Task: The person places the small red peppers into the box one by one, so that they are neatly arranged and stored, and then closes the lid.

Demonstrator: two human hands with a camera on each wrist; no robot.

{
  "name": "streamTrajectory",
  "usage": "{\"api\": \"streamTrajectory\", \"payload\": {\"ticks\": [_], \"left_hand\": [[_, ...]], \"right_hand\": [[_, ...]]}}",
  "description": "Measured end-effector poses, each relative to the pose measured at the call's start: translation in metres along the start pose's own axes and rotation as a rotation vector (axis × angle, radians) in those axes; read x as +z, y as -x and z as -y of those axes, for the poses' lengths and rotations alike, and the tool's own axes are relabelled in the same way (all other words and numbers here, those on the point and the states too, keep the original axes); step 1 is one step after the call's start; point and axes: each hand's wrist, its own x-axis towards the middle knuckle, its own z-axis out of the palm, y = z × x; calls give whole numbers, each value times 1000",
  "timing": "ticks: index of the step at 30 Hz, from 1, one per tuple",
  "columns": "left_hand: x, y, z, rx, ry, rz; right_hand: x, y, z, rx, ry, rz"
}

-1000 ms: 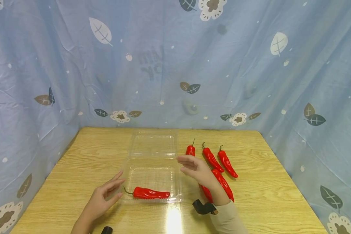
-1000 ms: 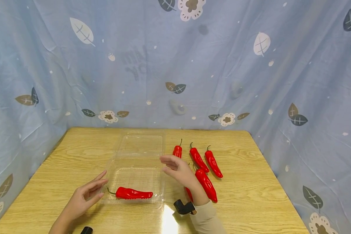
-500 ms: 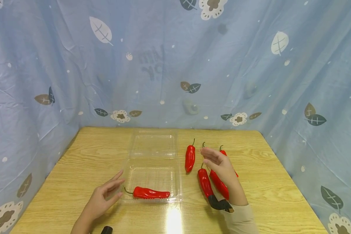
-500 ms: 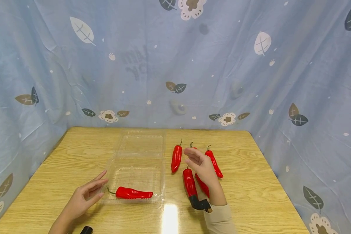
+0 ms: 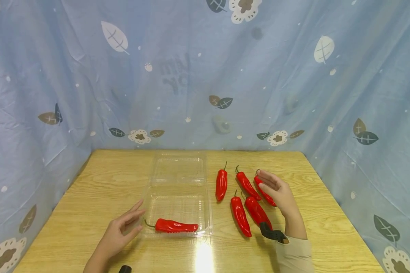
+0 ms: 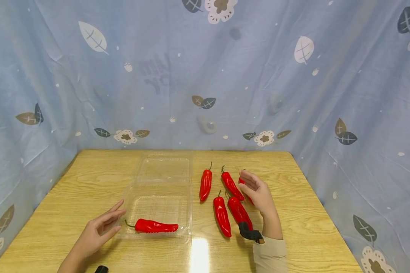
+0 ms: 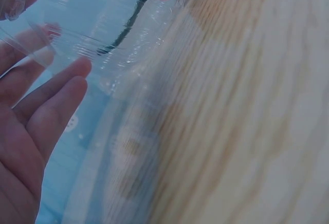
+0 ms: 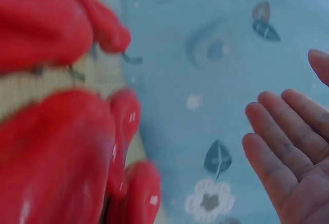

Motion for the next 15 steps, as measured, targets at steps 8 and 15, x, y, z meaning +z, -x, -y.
{"api": "streamTrajectory", "payload": {"ticks": [8,15], "left_hand": [[1,-2,0,67,1,-18],[0,0,0,20,-18,-1]], "right_hand": [[-16,2,-21,139,42,27],[-23,5,-31,188,41,70]]}}
